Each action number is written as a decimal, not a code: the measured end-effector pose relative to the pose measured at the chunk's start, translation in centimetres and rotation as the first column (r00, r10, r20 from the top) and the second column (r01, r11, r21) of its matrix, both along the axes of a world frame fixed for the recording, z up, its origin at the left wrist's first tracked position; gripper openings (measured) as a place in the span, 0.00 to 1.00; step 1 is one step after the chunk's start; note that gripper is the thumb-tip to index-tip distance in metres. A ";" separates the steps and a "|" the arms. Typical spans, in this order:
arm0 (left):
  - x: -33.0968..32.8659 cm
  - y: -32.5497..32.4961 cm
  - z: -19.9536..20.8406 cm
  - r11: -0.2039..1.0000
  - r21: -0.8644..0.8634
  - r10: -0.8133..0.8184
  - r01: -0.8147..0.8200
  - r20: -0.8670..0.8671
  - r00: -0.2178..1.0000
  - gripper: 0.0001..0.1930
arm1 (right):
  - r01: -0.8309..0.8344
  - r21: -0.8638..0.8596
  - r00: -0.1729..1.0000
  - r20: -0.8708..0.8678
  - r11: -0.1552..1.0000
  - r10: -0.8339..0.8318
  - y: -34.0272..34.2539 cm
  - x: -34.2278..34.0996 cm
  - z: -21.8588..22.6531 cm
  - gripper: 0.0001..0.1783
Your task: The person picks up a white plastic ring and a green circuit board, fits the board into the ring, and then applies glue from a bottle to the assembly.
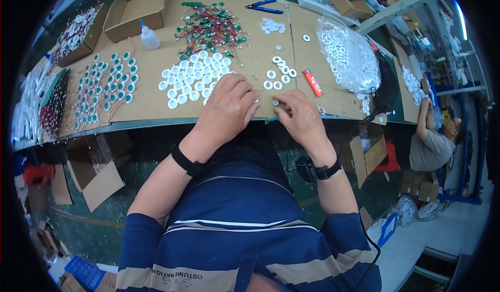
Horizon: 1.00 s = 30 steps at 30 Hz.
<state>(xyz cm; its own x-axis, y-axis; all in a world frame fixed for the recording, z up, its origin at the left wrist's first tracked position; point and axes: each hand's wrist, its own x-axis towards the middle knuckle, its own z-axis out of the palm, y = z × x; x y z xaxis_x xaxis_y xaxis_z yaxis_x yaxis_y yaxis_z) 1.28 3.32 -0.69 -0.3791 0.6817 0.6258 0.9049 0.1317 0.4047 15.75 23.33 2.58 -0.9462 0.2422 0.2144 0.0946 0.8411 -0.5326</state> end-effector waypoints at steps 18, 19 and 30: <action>0.3 -0.5 0.1 0.995 -0.076 0.060 -0.059 0.002 0.998 0.26 | 0.012 -0.012 0.999 0.049 1.000 -0.011 -0.1 -0.3 0.2 0.13; 0.2 -0.5 0.1 0.996 -0.083 0.044 -0.042 0.019 0.999 0.28 | 0.006 -0.004 0.999 0.040 1.000 -0.006 -0.1 -0.4 0.2 0.13; 0.1 -0.4 -0.1 0.997 -0.068 0.033 -0.028 0.063 0.997 0.35 | -0.173 -0.063 0.983 -0.065 0.983 0.169 -1.8 -3.8 0.2 0.12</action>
<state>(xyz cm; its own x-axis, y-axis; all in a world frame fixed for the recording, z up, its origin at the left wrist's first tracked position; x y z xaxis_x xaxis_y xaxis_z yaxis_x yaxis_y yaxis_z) 1.34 2.95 -0.84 -0.4381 0.7089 0.5528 0.8726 0.1878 0.4508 11.94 21.54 2.74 -0.9611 0.0936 0.2598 -0.0810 0.8039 -0.5893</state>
